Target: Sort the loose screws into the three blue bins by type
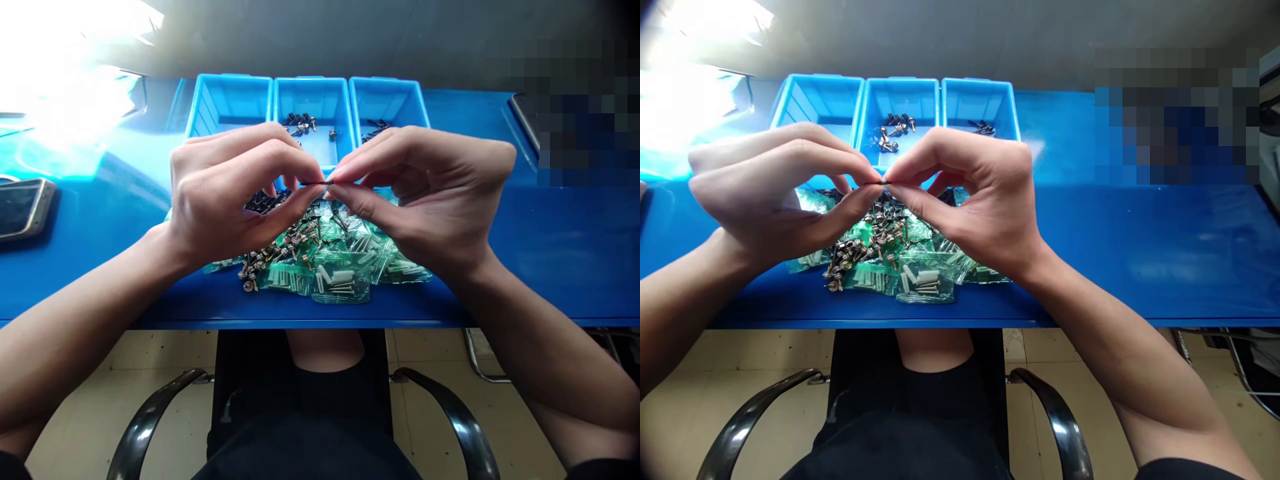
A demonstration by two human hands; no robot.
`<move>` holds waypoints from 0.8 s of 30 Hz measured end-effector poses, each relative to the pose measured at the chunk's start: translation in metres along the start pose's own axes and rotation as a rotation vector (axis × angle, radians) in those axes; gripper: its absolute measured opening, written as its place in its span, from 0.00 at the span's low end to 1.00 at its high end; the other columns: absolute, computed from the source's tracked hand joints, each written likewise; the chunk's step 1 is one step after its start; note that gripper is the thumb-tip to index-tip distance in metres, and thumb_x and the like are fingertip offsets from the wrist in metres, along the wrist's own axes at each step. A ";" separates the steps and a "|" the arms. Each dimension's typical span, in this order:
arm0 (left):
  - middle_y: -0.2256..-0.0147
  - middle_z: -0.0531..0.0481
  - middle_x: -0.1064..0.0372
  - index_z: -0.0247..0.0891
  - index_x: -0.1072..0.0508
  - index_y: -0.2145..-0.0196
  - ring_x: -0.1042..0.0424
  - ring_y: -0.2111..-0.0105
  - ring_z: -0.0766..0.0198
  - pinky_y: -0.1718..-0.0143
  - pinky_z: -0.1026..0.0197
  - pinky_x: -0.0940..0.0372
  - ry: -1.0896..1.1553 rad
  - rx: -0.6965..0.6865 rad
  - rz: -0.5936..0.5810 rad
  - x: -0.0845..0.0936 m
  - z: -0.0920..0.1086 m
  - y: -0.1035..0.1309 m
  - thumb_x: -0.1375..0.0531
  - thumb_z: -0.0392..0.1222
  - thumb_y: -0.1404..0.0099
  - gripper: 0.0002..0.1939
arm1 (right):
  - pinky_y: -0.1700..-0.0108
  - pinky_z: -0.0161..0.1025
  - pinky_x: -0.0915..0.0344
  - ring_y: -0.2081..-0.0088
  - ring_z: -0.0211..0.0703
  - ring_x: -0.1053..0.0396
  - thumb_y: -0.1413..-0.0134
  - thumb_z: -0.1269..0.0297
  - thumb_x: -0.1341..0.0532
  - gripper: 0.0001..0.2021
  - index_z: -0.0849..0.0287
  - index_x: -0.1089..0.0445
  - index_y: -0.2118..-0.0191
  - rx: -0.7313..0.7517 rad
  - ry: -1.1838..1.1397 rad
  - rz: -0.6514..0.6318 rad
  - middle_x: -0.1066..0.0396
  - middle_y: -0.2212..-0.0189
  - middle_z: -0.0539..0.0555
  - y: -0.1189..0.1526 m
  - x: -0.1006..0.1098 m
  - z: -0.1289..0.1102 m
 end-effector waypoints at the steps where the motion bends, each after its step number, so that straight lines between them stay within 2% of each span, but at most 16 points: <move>1: 0.60 0.54 0.18 0.44 0.24 0.55 0.19 0.66 0.67 0.66 0.63 0.24 0.016 -0.006 -0.003 0.000 0.001 0.000 0.35 0.39 0.23 0.02 | 0.56 0.52 0.15 0.55 0.52 0.18 0.37 0.76 0.28 0.11 0.49 0.17 0.57 -0.001 0.000 -0.004 0.16 0.60 0.52 0.000 0.000 0.000; 4: 0.60 0.53 0.19 0.43 0.23 0.54 0.21 0.66 0.67 0.68 0.62 0.25 0.050 -0.013 -0.017 0.000 0.002 -0.001 0.35 0.38 0.23 0.02 | 0.56 0.53 0.15 0.57 0.53 0.18 0.39 0.74 0.26 0.11 0.47 0.16 0.59 -0.012 0.007 0.017 0.16 0.60 0.51 0.002 0.002 0.002; 7: 0.59 0.55 0.20 0.42 0.23 0.54 0.22 0.64 0.69 0.64 0.64 0.25 0.037 0.048 -0.042 -0.002 -0.003 0.000 0.34 0.37 0.23 0.02 | 0.55 0.54 0.14 0.56 0.55 0.17 0.39 0.70 0.25 0.08 0.46 0.16 0.59 -0.042 0.019 0.060 0.16 0.58 0.52 0.005 0.006 0.006; 12: 0.59 0.56 0.20 0.39 0.22 0.54 0.23 0.64 0.72 0.62 0.68 0.27 0.040 0.047 -0.017 0.001 -0.002 0.001 0.34 0.35 0.23 0.02 | 0.52 0.58 0.14 0.55 0.58 0.17 0.38 0.63 0.25 0.05 0.43 0.17 0.59 -0.099 0.055 0.075 0.16 0.57 0.53 0.008 0.009 0.013; 19: 0.58 0.57 0.20 0.39 0.23 0.54 0.23 0.63 0.73 0.58 0.67 0.26 0.026 0.052 -0.015 0.003 -0.001 0.000 0.34 0.35 0.23 0.02 | 0.57 0.54 0.14 0.58 0.55 0.18 0.39 0.72 0.26 0.11 0.44 0.16 0.58 -0.010 -0.024 0.075 0.16 0.60 0.51 0.003 0.008 0.004; 24: 0.60 0.54 0.19 0.41 0.22 0.54 0.22 0.66 0.71 0.65 0.66 0.25 0.063 -0.047 0.042 0.008 0.002 -0.001 0.34 0.35 0.25 0.04 | 0.57 0.54 0.14 0.58 0.54 0.18 0.40 0.72 0.27 0.14 0.39 0.16 0.58 -0.013 0.003 0.058 0.16 0.61 0.47 0.001 0.010 0.002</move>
Point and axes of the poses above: each hand's wrist, its own y-axis away from the middle knuckle, its own x-axis out of the back of the hand, z = x × y, the point moved 10 cm from there along -y, towards the middle knuckle
